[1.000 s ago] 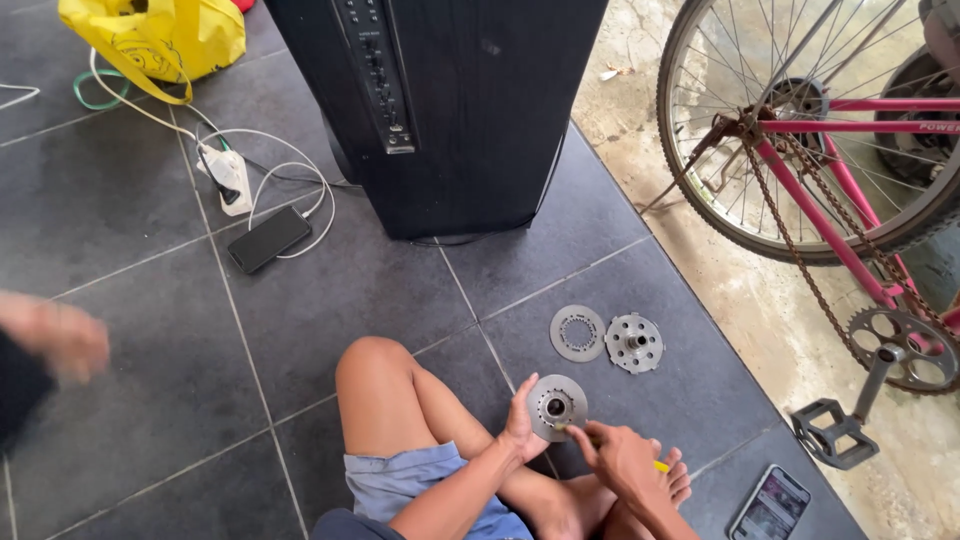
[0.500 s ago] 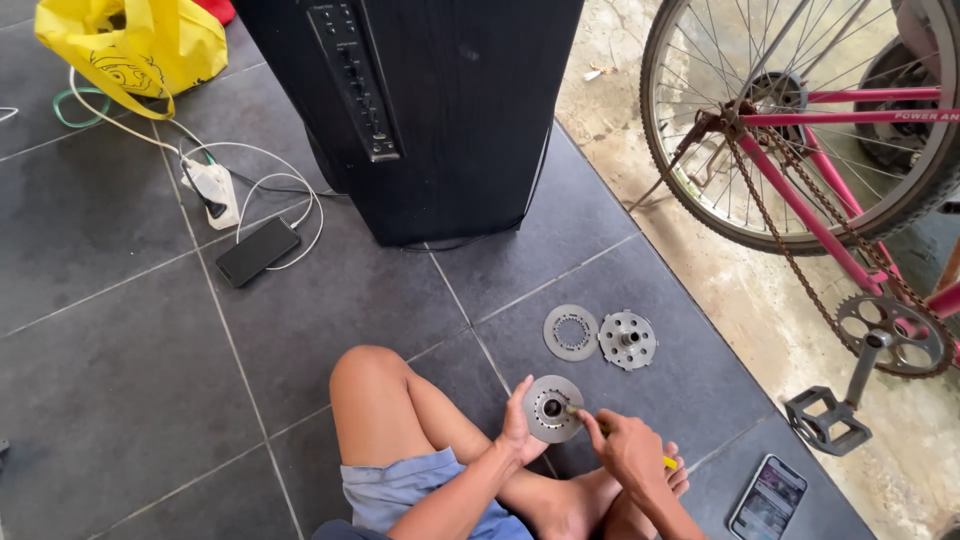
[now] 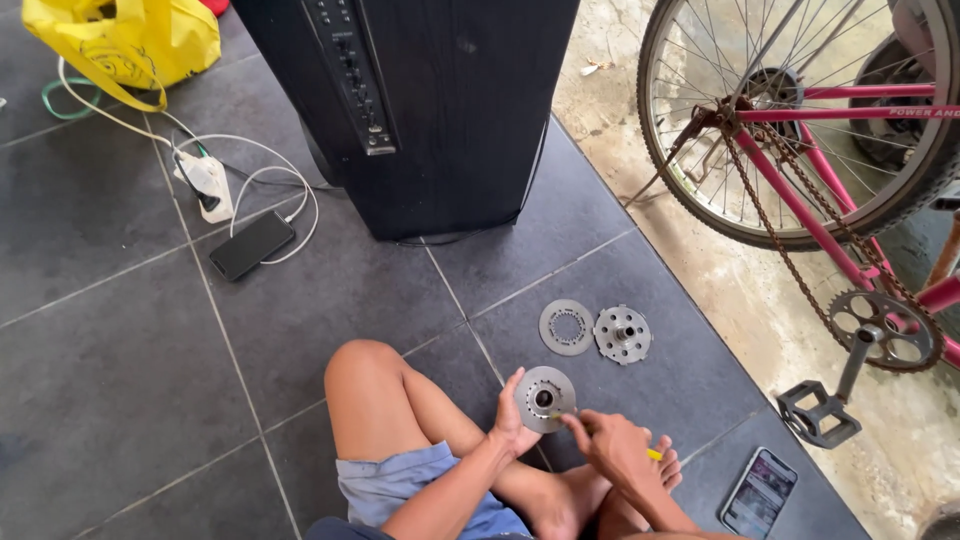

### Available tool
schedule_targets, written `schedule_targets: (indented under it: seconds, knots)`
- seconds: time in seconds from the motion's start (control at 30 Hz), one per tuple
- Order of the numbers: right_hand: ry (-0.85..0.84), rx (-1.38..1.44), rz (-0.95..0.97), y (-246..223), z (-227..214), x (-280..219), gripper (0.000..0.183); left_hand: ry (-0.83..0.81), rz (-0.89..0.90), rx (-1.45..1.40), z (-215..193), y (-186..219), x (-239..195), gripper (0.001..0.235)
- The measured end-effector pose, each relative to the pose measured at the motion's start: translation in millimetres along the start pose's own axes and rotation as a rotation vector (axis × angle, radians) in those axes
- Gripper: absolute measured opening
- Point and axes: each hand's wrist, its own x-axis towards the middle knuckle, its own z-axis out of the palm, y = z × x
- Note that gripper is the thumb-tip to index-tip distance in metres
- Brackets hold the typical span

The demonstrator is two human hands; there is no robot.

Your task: The person sits on the floor and uses a small brush to scrub the inner and outer surfaces of a circular metal mechanical part. They rotate the part to clean different sections while other similar parts lie nearby on the floor.

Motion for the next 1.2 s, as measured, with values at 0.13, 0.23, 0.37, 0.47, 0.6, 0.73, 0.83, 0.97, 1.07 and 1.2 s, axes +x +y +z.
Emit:
schedule_targets:
  seconds: [0.13, 0.23, 0.37, 0.47, 0.6, 0.73, 0.83, 0.97, 1.07, 1.2]
  knots:
    - [0.084, -0.023, -0.015, 13.5, 16.8, 12.2, 0.056, 0.062, -0.014, 0.015, -1.2, -1.3, 1.4, 0.057]
    - [0.134, -0.025, 0.021, 17.5, 21.8, 12.6, 0.059, 0.072, -0.023, 0.011, -1.5, -4.9, -3.9, 0.058]
    - [0.112, 0.002, 0.025, 11.2, 12.6, 16.4, 0.055, 0.020, 0.001, 0.020, 5.5, 3.7, -2.1, 0.060]
    - [0.043, -0.018, 0.035, 5.7, 5.1, 2.8, 0.053, 0.014, 0.001, -0.005, 1.1, -3.4, -3.6, 0.059]
    - [0.178, 0.102, 0.065, 13.4, 5.4, 7.2, 0.053, 0.045, 0.026, -0.064, -0.3, -3.9, -2.3, 0.058]
    - [0.017, -0.026, -0.115, 17.7, 17.3, 12.4, 0.052, 0.041, 0.047, -0.021, 0.6, -2.2, 0.3, 0.055]
    - [0.206, 0.086, 0.041, 15.1, 12.0, 12.8, 0.056, 0.031, 0.021, -0.055, 2.7, -1.8, -3.6, 0.057]
    - [0.040, -0.029, 0.028, 15.9, 17.6, 10.6, 0.050, 0.029, -0.009, 0.016, 2.9, -5.8, -5.1, 0.057]
    - [0.148, 0.037, 0.048, 17.0, 15.2, 19.5, 0.054, 0.027, 0.006, 0.019, 1.3, -2.9, -1.0, 0.057]
    - [0.140, 0.019, 0.051, 24.1, 22.4, 21.8, 0.053, 0.034, 0.009, 0.010, -4.2, -8.6, 1.4, 0.056]
